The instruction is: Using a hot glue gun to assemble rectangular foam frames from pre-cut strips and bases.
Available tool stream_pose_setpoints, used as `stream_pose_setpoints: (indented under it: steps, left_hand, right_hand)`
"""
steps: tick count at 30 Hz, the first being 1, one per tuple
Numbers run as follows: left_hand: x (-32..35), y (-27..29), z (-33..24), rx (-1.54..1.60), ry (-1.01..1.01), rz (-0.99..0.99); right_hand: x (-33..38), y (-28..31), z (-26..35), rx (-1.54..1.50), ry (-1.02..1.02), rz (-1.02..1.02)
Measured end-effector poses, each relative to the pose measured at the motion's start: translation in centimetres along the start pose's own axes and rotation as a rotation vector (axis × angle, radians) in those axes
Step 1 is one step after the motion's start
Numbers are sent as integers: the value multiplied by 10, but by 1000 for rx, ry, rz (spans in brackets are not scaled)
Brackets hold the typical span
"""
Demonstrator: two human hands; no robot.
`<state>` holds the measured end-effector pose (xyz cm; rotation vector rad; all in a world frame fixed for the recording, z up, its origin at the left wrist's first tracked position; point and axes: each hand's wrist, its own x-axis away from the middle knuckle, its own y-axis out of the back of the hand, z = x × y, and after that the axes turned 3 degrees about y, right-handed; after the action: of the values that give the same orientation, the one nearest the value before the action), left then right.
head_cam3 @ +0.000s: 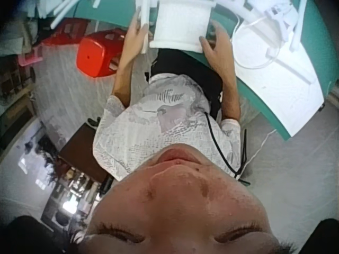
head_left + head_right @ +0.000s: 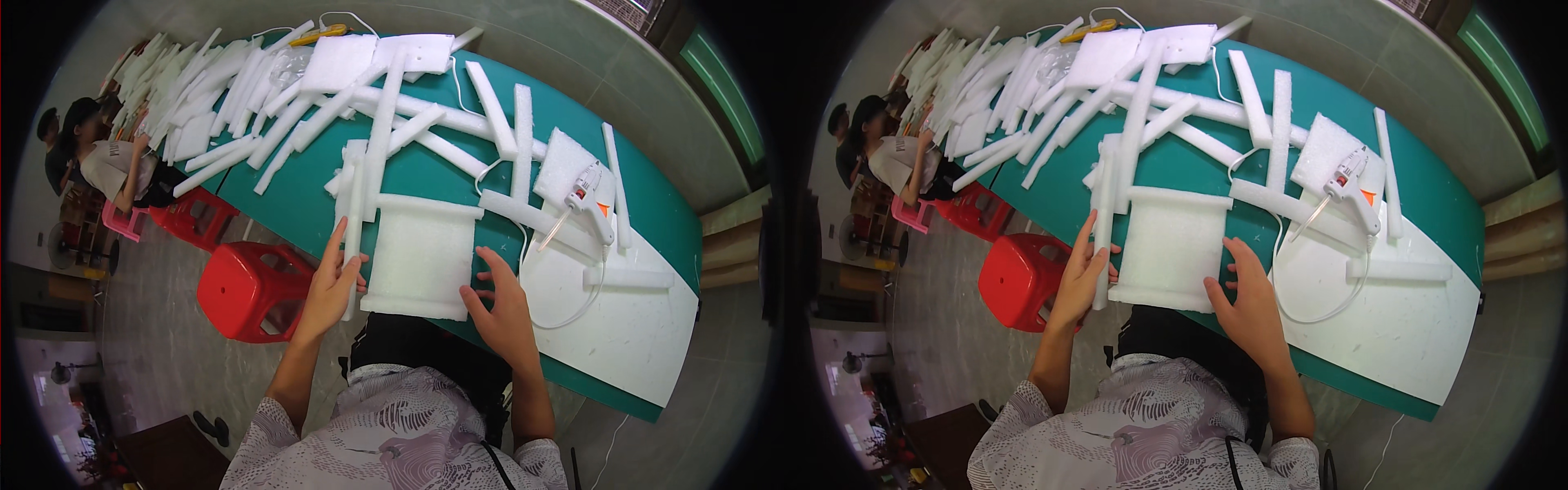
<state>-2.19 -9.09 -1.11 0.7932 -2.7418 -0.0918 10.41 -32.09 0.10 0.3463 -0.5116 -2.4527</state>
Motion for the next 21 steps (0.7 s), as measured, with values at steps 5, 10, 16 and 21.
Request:
stream_pose_setpoints:
  steps: [5,10,16,21]
  left_hand:
    - [-5,2,-14,-63,16,101]
    - [-3,-7,-17,-10,7,130]
    - [2,-14,-7,45,-63,119]
    - [3,-27,-2,115,-255,64]
  right_hand:
    - [-8,-6,0,-47,-89,72]
    - [-7,-7,-13,-179,-26,-85]
    - [-4,1,-7,-555,-174,-160]
    - [5,-2,-2,-581,-195,-155]
